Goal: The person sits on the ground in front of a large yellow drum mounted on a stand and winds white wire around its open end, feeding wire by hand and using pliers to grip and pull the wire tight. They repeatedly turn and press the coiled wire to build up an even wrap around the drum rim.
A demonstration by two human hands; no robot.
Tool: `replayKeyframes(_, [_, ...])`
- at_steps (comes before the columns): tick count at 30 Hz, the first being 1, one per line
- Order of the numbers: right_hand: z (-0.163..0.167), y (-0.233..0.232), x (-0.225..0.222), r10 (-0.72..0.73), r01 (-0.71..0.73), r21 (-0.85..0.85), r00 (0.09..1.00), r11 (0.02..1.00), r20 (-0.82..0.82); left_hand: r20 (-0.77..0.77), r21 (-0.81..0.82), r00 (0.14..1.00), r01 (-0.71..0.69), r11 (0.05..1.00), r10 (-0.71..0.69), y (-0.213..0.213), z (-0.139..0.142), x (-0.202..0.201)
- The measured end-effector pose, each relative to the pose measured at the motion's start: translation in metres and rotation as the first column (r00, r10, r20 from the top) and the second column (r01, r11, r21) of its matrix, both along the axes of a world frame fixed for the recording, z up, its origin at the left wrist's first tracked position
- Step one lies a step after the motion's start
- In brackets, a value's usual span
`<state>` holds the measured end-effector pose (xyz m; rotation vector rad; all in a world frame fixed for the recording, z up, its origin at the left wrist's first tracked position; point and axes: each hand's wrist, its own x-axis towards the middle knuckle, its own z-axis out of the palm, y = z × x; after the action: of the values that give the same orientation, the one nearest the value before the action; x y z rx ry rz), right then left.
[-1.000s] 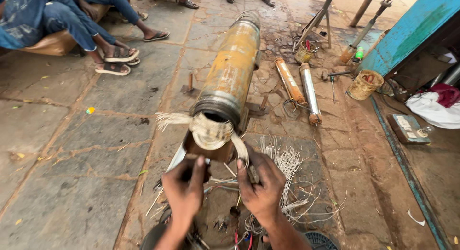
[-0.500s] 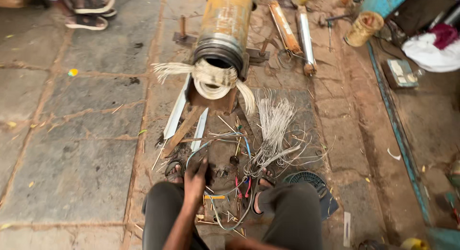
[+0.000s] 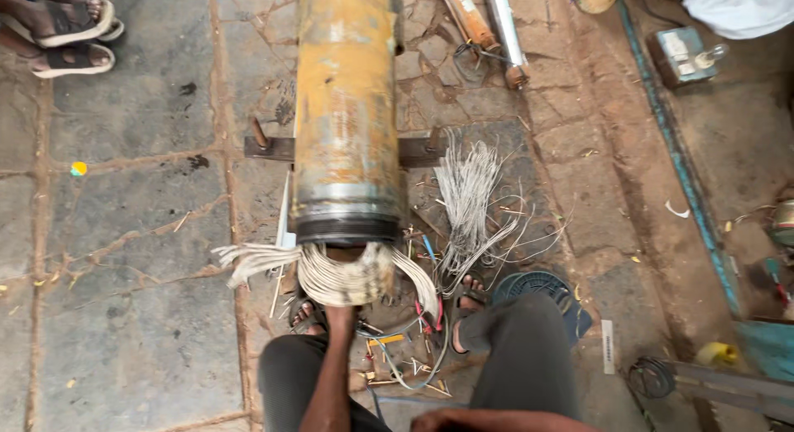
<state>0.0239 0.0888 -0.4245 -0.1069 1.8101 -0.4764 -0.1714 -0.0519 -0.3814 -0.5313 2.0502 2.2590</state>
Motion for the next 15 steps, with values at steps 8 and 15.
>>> replayKeyframes(8, [0.024, 0.002, -0.011, 0.117, -0.104, 0.065, 0.965, 0.992, -0.234, -0.032, -0.17, 0.998, 0.048, 0.984, -0.055, -0.007, 0.034, 0.04])
replayKeyframes(15, [0.081, 0.053, -0.02, -0.785, 0.228, -0.766, 0.344, 0.601, -0.515, -0.176, -0.394, 0.936, 0.217, 0.893, -0.305, 0.004, 0.086, 0.114])
